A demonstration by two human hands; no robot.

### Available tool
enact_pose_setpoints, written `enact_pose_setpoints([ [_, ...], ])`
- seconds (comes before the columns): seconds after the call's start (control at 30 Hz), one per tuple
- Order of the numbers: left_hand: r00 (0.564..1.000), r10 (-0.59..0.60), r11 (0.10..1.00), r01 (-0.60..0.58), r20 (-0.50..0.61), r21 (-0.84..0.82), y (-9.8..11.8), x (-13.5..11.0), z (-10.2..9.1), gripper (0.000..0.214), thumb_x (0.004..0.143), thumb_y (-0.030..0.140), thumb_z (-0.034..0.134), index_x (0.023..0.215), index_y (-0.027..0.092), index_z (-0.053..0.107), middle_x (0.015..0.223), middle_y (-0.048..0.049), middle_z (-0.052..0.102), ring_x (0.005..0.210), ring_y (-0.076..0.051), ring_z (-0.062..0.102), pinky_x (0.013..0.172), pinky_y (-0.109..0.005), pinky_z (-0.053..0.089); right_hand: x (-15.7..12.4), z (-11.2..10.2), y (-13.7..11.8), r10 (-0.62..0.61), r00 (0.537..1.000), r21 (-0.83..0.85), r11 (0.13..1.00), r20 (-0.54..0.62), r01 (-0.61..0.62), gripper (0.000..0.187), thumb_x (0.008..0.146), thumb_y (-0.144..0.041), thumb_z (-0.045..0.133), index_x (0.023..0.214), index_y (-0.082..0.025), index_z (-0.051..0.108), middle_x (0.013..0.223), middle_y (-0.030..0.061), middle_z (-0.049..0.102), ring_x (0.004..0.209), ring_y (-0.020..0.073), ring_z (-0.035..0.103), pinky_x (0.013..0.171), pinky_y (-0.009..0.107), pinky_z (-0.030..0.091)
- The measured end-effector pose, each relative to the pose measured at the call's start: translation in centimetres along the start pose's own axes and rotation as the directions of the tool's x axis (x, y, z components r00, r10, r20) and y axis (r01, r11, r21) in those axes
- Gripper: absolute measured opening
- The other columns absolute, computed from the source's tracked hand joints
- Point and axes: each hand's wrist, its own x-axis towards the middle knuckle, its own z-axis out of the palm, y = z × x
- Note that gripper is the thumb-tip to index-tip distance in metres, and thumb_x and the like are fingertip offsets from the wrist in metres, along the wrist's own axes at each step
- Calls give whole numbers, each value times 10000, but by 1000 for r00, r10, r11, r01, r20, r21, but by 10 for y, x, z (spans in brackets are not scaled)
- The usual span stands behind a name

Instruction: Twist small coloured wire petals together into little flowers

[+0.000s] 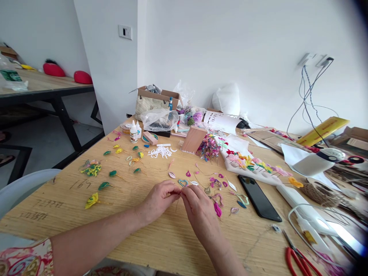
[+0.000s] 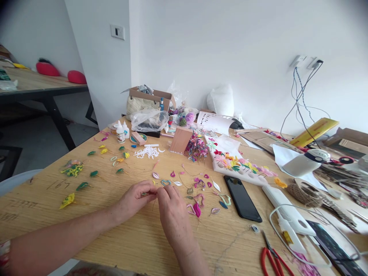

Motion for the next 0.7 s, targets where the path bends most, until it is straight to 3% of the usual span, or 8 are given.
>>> enact_pose_setpoints([
  [0.2, 994, -84, 955, 101, 71, -279, -4, 0, 6, 90, 763, 194, 531, 770, 136, 599, 682, -7, 573, 669, -126, 521, 650, -249, 410, 0, -1, 0, -10, 1000, 9, 1000, -13, 10, 222, 878, -166, 376, 745, -174, 553, 756, 40, 542, 714, 153, 502, 620, 254, 403],
  [0.33, 986, -145, 924, 164, 80, -345, -4, 1, 8, 96, 735, 220, 558, 750, 125, 564, 601, 25, 494, 546, -89, 444, 538, -218, 364, 0, 0, 3, -27, 1000, -13, 1000, -11, 27, 211, 875, -162, 383, 744, -170, 548, 753, 40, 542, 715, 154, 506, 613, 253, 401],
  [0.53, 994, -85, 946, 104, 73, -306, -8, 2, 6, 89, 717, 162, 570, 801, 139, 589, 753, -15, 596, 727, -136, 535, 671, -239, 405, 1, -3, 3, -50, 999, -46, 998, 12, 51, 182, 867, -163, 404, 741, -176, 534, 731, 28, 540, 678, 146, 507, 588, 243, 396],
  [0.7, 1000, -20, 999, 22, 22, -47, -3, 1, 3, 112, 751, 174, 550, 807, 156, 645, 776, -26, 635, 756, -162, 560, 697, -258, 426, 1, -4, 3, -68, 997, -59, 996, 49, 71, 167, 869, -161, 402, 765, -174, 531, 749, 31, 538, 680, 150, 501, 593, 253, 398],
])
